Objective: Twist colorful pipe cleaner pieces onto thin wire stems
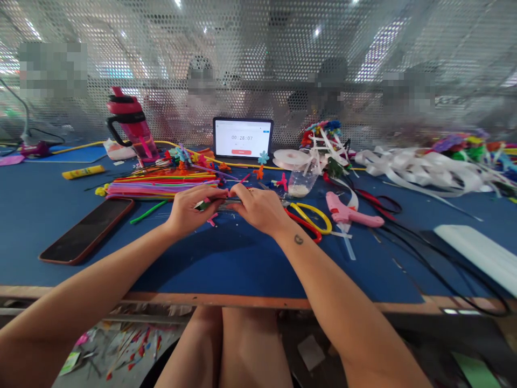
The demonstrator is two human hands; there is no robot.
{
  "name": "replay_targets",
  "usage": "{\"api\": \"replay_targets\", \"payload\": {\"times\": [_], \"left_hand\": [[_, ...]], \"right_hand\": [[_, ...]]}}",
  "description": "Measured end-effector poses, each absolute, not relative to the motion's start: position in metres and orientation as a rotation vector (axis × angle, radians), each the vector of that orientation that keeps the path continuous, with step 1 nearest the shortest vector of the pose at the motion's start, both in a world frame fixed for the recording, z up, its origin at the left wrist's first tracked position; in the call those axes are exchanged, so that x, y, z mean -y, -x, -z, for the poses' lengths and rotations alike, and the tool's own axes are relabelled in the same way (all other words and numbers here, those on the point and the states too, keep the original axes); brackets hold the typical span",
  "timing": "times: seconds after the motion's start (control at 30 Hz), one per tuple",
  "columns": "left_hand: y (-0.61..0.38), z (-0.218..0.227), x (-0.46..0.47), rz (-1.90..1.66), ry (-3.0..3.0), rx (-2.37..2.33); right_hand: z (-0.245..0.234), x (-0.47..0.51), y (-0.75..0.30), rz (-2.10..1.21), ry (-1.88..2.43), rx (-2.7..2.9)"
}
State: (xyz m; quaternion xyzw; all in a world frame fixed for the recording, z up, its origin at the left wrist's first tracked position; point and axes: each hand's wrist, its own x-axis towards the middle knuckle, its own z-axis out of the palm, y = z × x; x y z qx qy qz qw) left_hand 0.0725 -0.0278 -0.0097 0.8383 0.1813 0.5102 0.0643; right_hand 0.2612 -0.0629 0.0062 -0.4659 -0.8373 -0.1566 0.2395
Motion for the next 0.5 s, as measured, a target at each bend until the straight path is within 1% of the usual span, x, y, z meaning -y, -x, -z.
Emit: {"api": "replay_targets", "payload": {"times": [0.2,0.5], "left_hand": [[-0.0729,0.0109,0.0273,-1.547,-2.558,-0.508],[-0.0722,0.0120,0.0273,-1.518,-2.552,-0.516]], "right_hand": [[-0.0054,0.0624,-0.2613,0.484,1.218,2.267],[-0.0025,0.0602,-0.2624,0.584,1.298,2.294]]}}
